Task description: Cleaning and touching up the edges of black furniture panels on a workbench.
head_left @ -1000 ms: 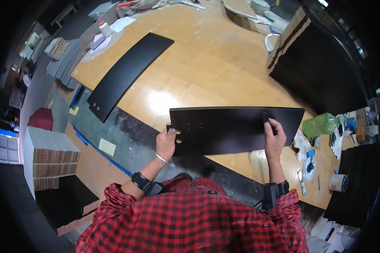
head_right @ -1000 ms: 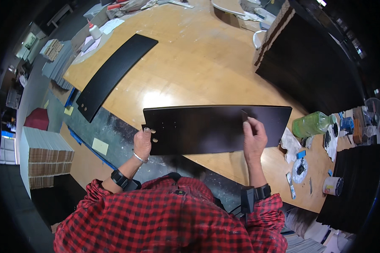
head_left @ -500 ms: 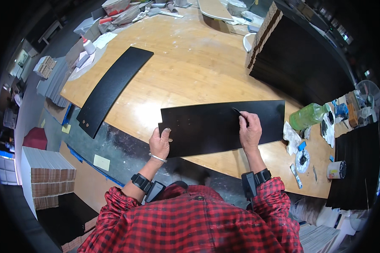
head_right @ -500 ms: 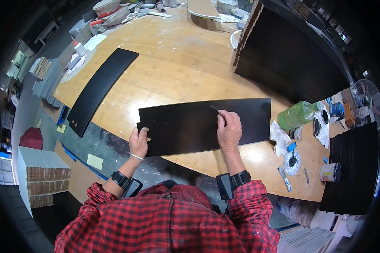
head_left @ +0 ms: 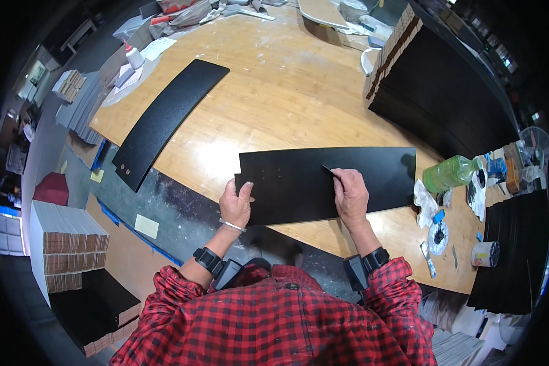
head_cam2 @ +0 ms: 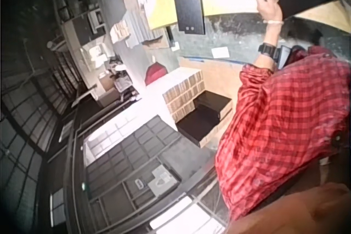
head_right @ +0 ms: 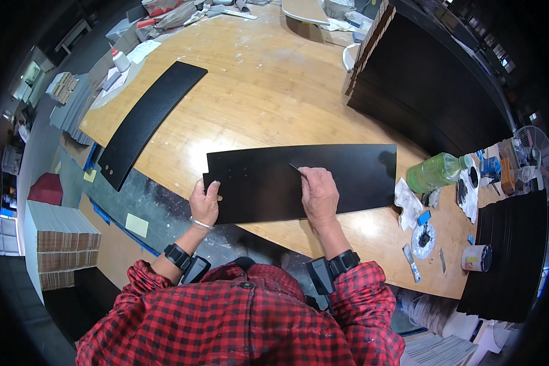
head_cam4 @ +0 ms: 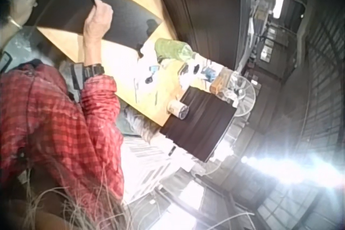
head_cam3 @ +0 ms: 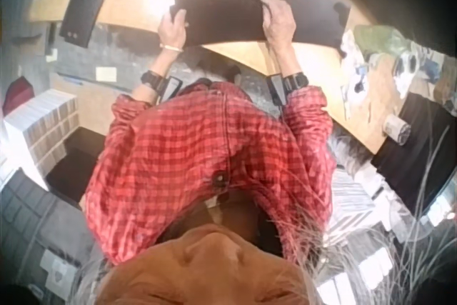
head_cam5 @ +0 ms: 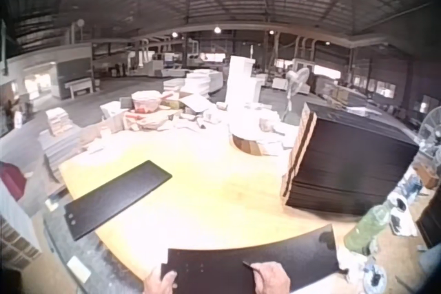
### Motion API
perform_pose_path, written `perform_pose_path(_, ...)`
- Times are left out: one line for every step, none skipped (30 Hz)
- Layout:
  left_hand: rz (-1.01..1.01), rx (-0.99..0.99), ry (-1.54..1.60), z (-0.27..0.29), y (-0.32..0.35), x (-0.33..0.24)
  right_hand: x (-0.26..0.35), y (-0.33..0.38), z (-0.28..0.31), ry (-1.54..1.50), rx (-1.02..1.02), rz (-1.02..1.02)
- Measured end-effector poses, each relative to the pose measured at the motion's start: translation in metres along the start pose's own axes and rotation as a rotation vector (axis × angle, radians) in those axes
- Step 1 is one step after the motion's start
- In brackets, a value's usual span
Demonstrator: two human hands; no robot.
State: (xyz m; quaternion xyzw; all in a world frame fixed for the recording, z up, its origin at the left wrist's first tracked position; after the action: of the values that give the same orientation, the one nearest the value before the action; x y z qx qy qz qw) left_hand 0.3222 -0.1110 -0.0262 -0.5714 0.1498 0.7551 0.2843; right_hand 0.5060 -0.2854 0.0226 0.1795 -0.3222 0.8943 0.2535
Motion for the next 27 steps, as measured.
perform_pose_path(0.000, -0.003, -0.001, 0.000, 0.000, 0.000, 0.001, -0.002, -0.001, -0.002, 0.001, 0.003)
perform_pose_path(0.010, -0.004, 0.002, 0.001, 0.001, 0.000, 0.001, -0.005, -0.001, 0.007, -0.030, -0.021)
perform_pose_path(0.020, -0.007, 0.004, 0.001, 0.001, 0.000, 0.002, -0.008, -0.002, 0.015, -0.060, -0.044)
perform_pose_path(0.021, -0.016, 0.001, 0.001, 0.002, -0.001, 0.005, -0.011, -0.003, 0.011, -0.091, -0.064)
perform_pose_path(0.024, -0.010, -0.003, 0.002, 0.001, -0.003, 0.010, -0.013, -0.009, 0.001, -0.089, -0.056)
perform_pose_path(0.028, -0.006, -0.008, 0.002, 0.001, -0.005, 0.018, -0.013, -0.016, 0.001, -0.061, 0.027)
perform_pose_path(0.039, 0.007, 0.018, -0.001, 0.002, -0.003, 0.028, -0.013, -0.023, 0.001, -0.033, 0.111)
perform_pose_path(0.047, 0.005, 0.041, -0.002, 0.002, -0.002, 0.041, -0.013, -0.031, -0.051, 0.020, 0.158)
perform_pose_path(0.055, 0.002, 0.065, -0.003, 0.003, -0.002, 0.053, -0.017, -0.036, -0.050, 0.075, 0.170)
perform_pose_path(0.062, 0.008, 0.054, -0.003, 0.002, -0.001, 0.060, -0.024, -0.042, -0.058, 0.067, 0.181)
perform_pose_path(0.032, 0.010, 0.078, -0.004, 0.003, -0.002, 0.065, -0.031, -0.045, -0.061, 0.061, 0.189)
perform_pose_path(0.027, 0.011, 0.069, -0.004, 0.003, -0.003, 0.071, -0.035, -0.048, -0.070, 0.065, 0.202)
perform_pose_path(0.023, 0.011, 0.062, -0.003, 0.004, -0.003, 0.077, -0.039, -0.050, -0.065, 0.096, 0.216)
perform_pose_path(0.025, -0.004, 0.061, -0.002, 0.004, -0.002, 0.081, -0.043, -0.054, -0.058, 0.128, 0.230)
perform_pose_path(0.030, 0.008, 0.048, -0.001, 0.005, -0.002, 0.084, -0.045, -0.058, -0.065, 0.134, 0.243)
perform_pose_path(0.036, 0.021, 0.036, 0.000, 0.004, -0.001, 0.086, -0.044, -0.063, -0.069, 0.142, 0.263)
perform_pose_path(0.040, 0.009, 0.039, 0.000, 0.004, -0.002, 0.088, -0.043, -0.064, -0.070, 0.151, 0.281)
perform_pose_path(0.028, 0.010, 0.037, -0.001, 0.004, -0.004, 0.090, -0.042, -0.064, -0.073, 0.136, 0.297)
perform_pose_path(0.017, 0.013, 0.035, -0.001, 0.004, -0.005, 0.090, -0.043, -0.063, -0.075, 0.143, 0.306)
perform_pose_path(0.019, 0.013, 0.024, -0.002, 0.004, -0.005, 0.089, -0.044, -0.063, -0.081, 0.162, 0.293)
perform_pose_path(0.021, 0.009, 0.026, -0.001, 0.004, -0.004, 0.089, -0.044, -0.063, -0.086, 0.181, 0.279)
perform_pose_path(0.019, 0.007, 0.010, 0.000, 0.004, -0.003, 0.091, -0.045, -0.062, -0.091, 0.208, 0.276)
perform_pose_path(0.012, 0.009, -0.006, -0.001, 0.003, -0.002, 0.090, -0.046, -0.062, -0.088, 0.207, 0.277)
perform_pose_path(0.009, 0.010, -0.003, -0.002, 0.002, -0.002, 0.089, -0.046, -0.064, -0.092, 0.223, 0.277)
perform_pose_path(0.014, 0.013, 0.004, -0.002, 0.002, -0.001, 0.088, -0.046, -0.065, -0.095, 0.239, 0.277)
perform_pose_path(0.021, 0.014, 0.008, -0.002, 0.002, -0.001, 0.087, -0.046, -0.065, -0.102, 0.250, 0.264)
perform_pose_path(0.020, 0.015, 0.008, -0.002, 0.001, -0.001, 0.088, -0.047, -0.065, -0.102, 0.249, 0.263)
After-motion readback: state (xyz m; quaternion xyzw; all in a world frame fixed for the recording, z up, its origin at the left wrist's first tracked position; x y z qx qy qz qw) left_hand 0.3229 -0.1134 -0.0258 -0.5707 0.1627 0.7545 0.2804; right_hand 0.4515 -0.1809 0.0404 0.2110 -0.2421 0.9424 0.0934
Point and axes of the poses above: each hand's wrist, its own y-axis away from the middle knuckle, its own z-axis out of the back of the hand, x = y × z, the point moved 2 cm from there along -y, towards the middle knuckle, and after that the axes turned 7 degrees about x, right-handed, at the moved point
